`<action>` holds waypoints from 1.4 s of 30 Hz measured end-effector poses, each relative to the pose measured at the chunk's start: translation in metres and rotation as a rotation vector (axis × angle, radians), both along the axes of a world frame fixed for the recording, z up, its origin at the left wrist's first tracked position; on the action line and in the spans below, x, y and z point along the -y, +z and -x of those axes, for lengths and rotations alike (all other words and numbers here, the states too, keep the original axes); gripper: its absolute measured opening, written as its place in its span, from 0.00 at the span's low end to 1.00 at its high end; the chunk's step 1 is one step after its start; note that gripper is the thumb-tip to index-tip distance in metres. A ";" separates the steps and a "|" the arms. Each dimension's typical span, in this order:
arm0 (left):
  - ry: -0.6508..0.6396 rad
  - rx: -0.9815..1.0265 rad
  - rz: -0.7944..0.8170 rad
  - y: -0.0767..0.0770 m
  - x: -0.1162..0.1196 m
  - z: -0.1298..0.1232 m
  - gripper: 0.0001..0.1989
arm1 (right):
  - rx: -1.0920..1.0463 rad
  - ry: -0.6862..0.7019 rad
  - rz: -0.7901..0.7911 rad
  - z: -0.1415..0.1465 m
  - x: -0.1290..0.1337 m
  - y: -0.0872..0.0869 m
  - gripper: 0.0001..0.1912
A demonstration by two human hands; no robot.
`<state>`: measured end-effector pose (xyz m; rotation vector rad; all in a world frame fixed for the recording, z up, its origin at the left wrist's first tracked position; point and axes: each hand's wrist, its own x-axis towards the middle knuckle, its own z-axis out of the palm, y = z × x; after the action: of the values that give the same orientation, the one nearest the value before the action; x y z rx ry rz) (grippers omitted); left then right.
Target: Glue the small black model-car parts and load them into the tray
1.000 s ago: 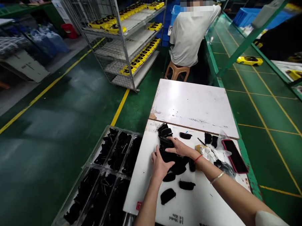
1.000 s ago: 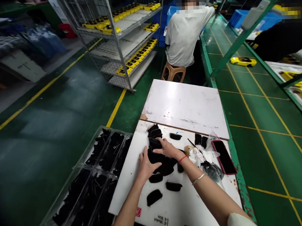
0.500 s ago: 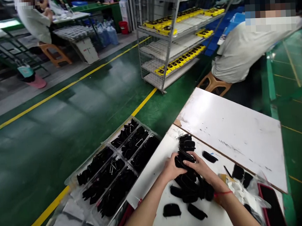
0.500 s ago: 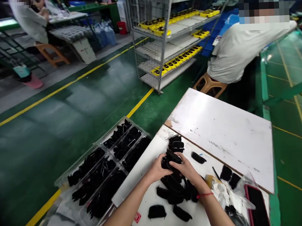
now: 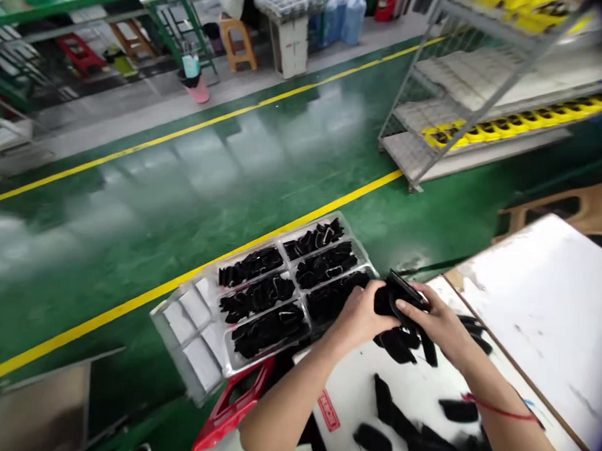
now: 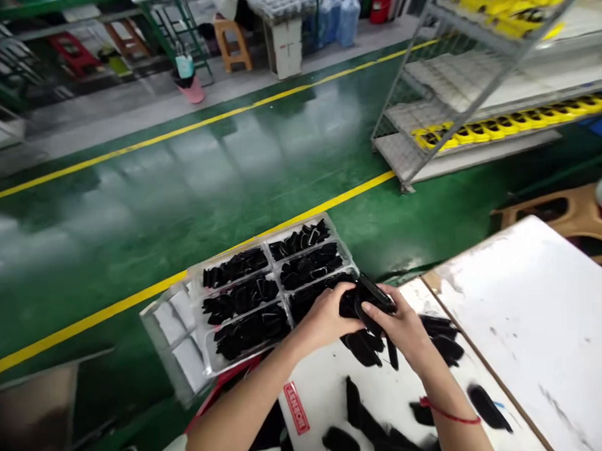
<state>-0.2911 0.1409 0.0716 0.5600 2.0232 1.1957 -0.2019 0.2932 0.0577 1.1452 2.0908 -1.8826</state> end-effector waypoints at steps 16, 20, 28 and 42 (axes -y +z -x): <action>0.204 0.091 0.346 -0.105 0.241 0.096 0.28 | 0.062 0.255 0.325 0.135 0.239 -0.154 0.27; 0.152 0.124 0.352 -0.125 0.240 0.107 0.27 | 0.061 0.181 0.343 0.139 0.239 -0.171 0.27; -0.010 0.031 0.207 -0.176 0.122 0.150 0.29 | 0.081 -0.113 0.215 0.155 0.132 -0.189 0.28; -0.002 -0.222 0.304 -0.214 0.115 0.145 0.26 | 0.164 -0.609 0.201 0.164 0.022 -0.209 0.14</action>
<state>-0.4366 0.0262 -0.1421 0.5609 2.3356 0.8304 -0.3662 0.2707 -0.1516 1.9590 1.5260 -2.0628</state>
